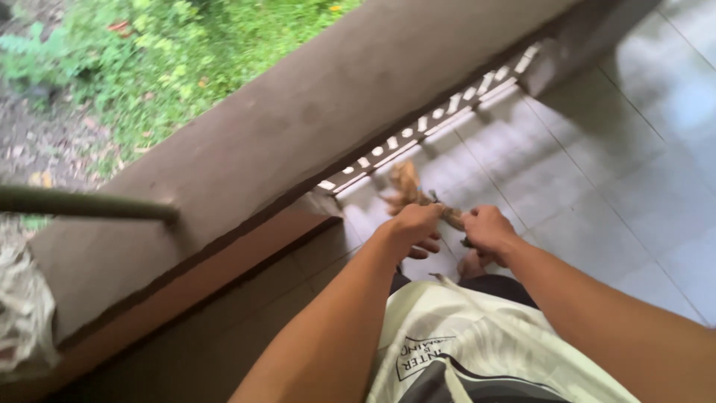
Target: Sweeping the tiled floor of a balcony using a small broom.
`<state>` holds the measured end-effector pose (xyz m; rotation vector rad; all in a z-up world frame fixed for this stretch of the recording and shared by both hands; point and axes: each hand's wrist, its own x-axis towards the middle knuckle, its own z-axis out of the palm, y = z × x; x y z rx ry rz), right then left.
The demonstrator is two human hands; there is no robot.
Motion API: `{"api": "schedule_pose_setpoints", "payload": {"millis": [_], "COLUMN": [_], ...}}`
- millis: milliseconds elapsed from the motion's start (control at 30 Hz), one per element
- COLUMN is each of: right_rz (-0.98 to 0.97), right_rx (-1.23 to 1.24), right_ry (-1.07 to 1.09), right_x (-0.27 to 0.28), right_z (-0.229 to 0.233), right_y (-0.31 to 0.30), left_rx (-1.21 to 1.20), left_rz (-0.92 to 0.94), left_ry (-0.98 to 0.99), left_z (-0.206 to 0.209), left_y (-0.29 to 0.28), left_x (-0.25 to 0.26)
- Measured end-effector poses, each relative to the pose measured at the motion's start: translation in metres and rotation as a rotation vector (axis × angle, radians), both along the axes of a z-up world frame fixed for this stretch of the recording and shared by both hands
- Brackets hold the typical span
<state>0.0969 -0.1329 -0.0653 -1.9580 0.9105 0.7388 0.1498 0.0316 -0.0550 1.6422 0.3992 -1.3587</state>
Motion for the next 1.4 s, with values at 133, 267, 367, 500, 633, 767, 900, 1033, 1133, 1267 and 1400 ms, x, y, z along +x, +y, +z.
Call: {"api": "schedule_pose_setpoints", "payload": {"millis": [133, 267, 367, 500, 633, 767, 900, 1033, 1133, 1267, 1400], "right_rz": [-0.146, -0.296, -0.363, -0.508, -0.609, -0.463, -0.238, 0.035, 0.257, 0.32, 0.318], "right_rx": [0.002, -0.056, -0.077, -0.122, -0.231, -0.212, -0.181, -0.024, 0.031, 0.3, 0.408], "right_ry": [-0.083, -0.09, -0.104, -0.129, -0.036, -0.114, -0.111, -0.056, -0.082, -0.041, 0.03], "right_x": [-0.014, -0.027, -0.037, -0.042, -0.026, -0.018, -0.002, 0.015, 0.034, 0.046, 0.044], "right_z": [-0.036, -0.03, -0.021, -0.01, 0.027, 0.055, 0.074, 0.072, 0.079, 0.054, 0.013], "right_y": [-0.077, -0.14, -0.177, -0.21, -0.213, -0.187, -0.144, -0.099, -0.053, 0.003, 0.043], "left_rx": [-0.054, -0.21, -0.282, -0.306, -0.225, -0.215, -0.146, -0.081, 0.007, 0.033, 0.031], "left_rz": [-0.122, -0.283, -0.378, -0.439, -0.47, -0.376, -0.237, -0.099, 0.054, 0.208, 0.304], "left_ry": [0.02, 0.004, 0.0, -0.015, -0.008, -0.009, -0.051, -0.016, 0.043, 0.064, 0.032], "left_z": [-0.006, 0.003, 0.036, 0.042, 0.015, -0.004, -0.033, -0.004, 0.007, 0.01, 0.003], "left_y": [-0.09, -0.171, -0.212, -0.242, -0.247, -0.213, -0.17, -0.11, -0.071, -0.019, 0.024], "left_x": [-0.002, -0.007, -0.009, -0.01, -0.001, 0.011, 0.023, 0.027, 0.026, 0.014, 0.007]}}
